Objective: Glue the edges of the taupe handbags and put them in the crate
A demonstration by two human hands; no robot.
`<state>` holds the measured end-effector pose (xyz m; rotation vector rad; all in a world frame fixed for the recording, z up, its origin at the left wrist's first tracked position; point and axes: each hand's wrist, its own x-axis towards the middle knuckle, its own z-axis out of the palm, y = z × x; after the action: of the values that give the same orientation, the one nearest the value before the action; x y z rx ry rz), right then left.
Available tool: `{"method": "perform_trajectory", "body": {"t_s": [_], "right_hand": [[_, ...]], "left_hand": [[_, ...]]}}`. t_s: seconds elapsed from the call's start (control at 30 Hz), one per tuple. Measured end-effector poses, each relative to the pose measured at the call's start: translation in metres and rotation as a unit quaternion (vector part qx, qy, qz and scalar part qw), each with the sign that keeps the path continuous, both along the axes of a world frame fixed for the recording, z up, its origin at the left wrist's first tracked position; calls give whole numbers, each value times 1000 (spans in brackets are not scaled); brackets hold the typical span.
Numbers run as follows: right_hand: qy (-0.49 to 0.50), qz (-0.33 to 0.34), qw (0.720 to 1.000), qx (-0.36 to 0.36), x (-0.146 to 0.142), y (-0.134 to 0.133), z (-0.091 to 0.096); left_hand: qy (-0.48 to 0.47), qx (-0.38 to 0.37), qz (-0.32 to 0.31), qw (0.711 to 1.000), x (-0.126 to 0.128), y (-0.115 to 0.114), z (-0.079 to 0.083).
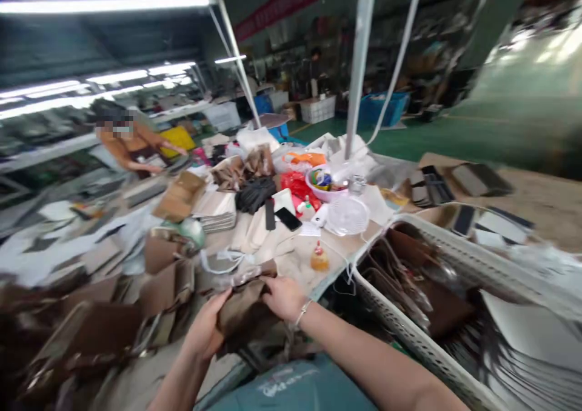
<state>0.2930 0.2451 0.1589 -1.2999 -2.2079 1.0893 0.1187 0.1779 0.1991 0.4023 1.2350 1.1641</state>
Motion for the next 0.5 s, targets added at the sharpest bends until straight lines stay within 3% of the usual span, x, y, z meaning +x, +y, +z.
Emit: {"method": "perform_trajectory", "body": {"t_s": [0.07, 0.13, 0.27, 0.33, 0.4, 0.5], "right_hand": [[14, -8, 1000, 9, -11, 15, -3], [32, -19, 999, 11, -19, 27, -11], [76, -30, 996, -29, -27, 32, -35], [107, -23, 992, -60, -29, 27, -47], [141, -1, 986, -91, -30, 20, -56], [170, 45, 975, -139, -30, 14, -63]], "left_hand": [[28, 80, 38, 996, -11, 10, 6], [85, 109, 76, 987, -23, 13, 4], [171, 16, 100, 980, -48, -16, -23], [127, -55, 100, 985, -57, -37, -38], [12, -108, 84, 990, -66, -52, -48], [-149, -119, 26, 981, -73, -58, -56]]}}
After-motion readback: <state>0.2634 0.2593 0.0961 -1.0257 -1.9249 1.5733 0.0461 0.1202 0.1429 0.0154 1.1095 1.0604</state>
